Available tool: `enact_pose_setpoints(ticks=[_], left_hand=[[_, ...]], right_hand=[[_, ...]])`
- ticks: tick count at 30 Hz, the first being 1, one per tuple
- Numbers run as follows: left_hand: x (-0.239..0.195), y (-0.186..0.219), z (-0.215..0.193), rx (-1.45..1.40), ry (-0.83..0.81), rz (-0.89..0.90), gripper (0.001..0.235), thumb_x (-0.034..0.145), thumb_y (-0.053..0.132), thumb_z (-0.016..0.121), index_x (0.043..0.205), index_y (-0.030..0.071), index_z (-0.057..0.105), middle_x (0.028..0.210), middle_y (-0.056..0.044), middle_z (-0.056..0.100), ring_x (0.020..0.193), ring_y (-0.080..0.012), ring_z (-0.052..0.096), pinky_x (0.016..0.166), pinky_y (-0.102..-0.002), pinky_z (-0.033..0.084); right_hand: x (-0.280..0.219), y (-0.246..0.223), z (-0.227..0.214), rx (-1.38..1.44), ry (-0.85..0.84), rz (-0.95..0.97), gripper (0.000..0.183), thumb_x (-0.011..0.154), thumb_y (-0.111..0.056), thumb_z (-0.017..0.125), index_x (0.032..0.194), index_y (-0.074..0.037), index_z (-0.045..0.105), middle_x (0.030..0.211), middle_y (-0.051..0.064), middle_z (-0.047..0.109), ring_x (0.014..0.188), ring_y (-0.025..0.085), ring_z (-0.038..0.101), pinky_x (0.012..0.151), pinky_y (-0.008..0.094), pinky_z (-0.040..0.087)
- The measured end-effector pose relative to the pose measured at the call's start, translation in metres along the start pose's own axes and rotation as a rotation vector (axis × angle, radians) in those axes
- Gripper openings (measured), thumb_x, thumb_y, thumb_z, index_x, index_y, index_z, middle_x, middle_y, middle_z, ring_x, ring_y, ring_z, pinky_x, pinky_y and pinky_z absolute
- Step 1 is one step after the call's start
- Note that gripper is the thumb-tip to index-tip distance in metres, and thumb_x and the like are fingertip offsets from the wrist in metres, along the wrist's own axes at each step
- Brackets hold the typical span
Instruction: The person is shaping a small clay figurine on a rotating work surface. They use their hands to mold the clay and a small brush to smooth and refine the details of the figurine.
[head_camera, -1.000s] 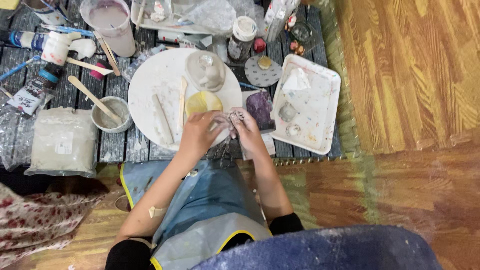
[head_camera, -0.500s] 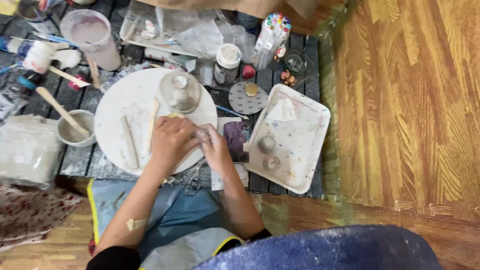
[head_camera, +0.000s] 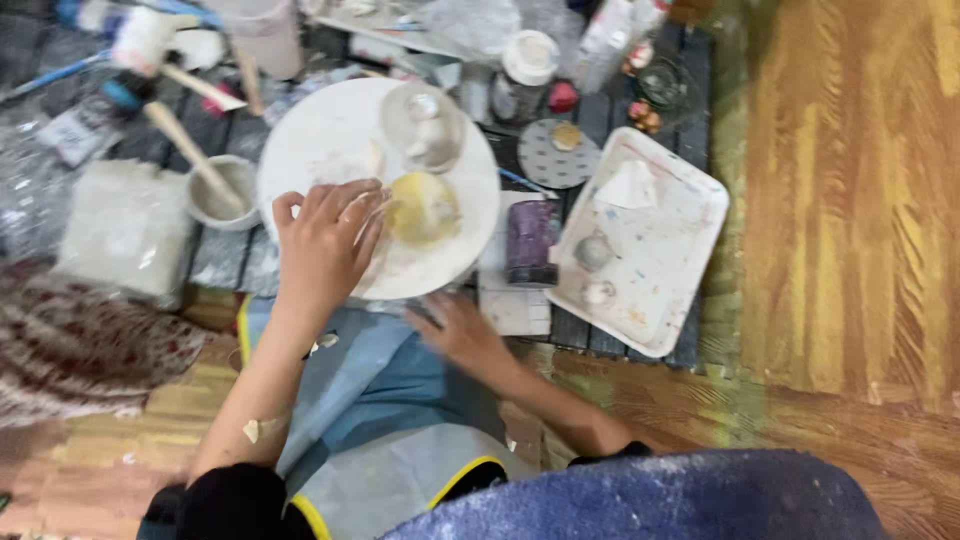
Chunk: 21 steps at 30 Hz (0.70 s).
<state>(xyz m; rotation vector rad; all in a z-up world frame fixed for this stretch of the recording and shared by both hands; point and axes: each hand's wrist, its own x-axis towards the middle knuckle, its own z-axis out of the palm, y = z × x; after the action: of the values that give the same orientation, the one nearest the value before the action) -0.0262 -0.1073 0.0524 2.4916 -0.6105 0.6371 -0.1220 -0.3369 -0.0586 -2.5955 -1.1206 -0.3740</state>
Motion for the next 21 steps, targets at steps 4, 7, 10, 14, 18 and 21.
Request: enact_pose_setpoints(ticks=[4, 7, 10, 14, 18, 21], left_hand=[[-0.030, -0.029, -0.047, 0.087, 0.055, -0.056, 0.026, 0.095, 0.020, 0.073, 0.121, 0.018, 0.072, 0.127, 0.003, 0.070, 0.113, -0.0183, 0.063, 0.097, -0.046, 0.035], [-0.058, -0.059, -0.082, 0.076, 0.114, -0.119, 0.026, 0.094, 0.020, 0.073, 0.120, 0.017, 0.071, 0.124, 0.001, 0.070, 0.114, -0.0185, 0.064, 0.096, -0.045, 0.035], [-0.084, -0.082, -0.107, 0.088, 0.154, -0.195, 0.027, 0.095, 0.022, 0.073, 0.121, 0.015, 0.070, 0.124, -0.001, 0.070, 0.114, -0.0205, 0.064, 0.097, -0.045, 0.036], [-0.106, -0.094, -0.144, 0.019, 0.197, -0.256, 0.034, 0.094, 0.026, 0.073, 0.126, 0.016, 0.068, 0.125, -0.002, 0.070, 0.117, -0.0221, 0.063, 0.099, -0.045, 0.038], [-0.164, -0.092, -0.191, -0.116, 0.387, -0.225, 0.040, 0.095, 0.022, 0.064, 0.133, 0.011, 0.061, 0.139, -0.009, 0.064, 0.129, -0.0296, 0.056, 0.112, -0.047, 0.035], [-0.199, -0.104, -0.206, 0.120, 0.486, -0.393, 0.044, 0.089, 0.026, 0.071, 0.129, 0.009, 0.066, 0.127, -0.012, 0.068, 0.121, -0.0331, 0.058, 0.104, -0.045, 0.034]], right_hand=[[0.008, 0.010, -0.002, 0.079, -0.364, 0.102, 0.038, 0.103, -0.017, 0.066, 0.140, -0.007, 0.063, 0.117, 0.014, 0.057, 0.109, 0.034, 0.059, 0.090, 0.045, 0.046], [0.008, 0.012, -0.033, 0.234, 0.012, -0.140, 0.032, 0.090, -0.016, 0.068, 0.118, -0.003, 0.060, 0.122, 0.021, 0.057, 0.121, 0.042, 0.058, 0.103, 0.048, 0.050], [0.018, 0.025, -0.067, 0.784, 0.130, -0.153, 0.045, 0.086, -0.019, 0.070, 0.120, 0.007, 0.058, 0.127, 0.021, 0.060, 0.114, 0.033, 0.061, 0.093, 0.040, 0.053], [0.122, 0.010, -0.047, 0.289, 0.832, 0.144, 0.037, 0.104, -0.026, 0.069, 0.087, 0.006, 0.061, 0.091, 0.024, 0.066, 0.085, 0.030, 0.063, 0.075, 0.043, 0.051], [0.269, -0.068, 0.015, 1.995, 0.712, -0.032, 0.067, 0.115, -0.053, 0.040, 0.071, -0.003, 0.045, 0.066, 0.009, 0.055, 0.063, 0.025, 0.048, 0.071, 0.035, 0.043], [0.324, -0.137, 0.051, 2.100, 0.498, -0.088, 0.062, 0.121, -0.048, 0.041, 0.068, -0.015, 0.036, 0.060, 0.004, 0.044, 0.060, 0.018, 0.042, 0.086, 0.039, 0.047]])
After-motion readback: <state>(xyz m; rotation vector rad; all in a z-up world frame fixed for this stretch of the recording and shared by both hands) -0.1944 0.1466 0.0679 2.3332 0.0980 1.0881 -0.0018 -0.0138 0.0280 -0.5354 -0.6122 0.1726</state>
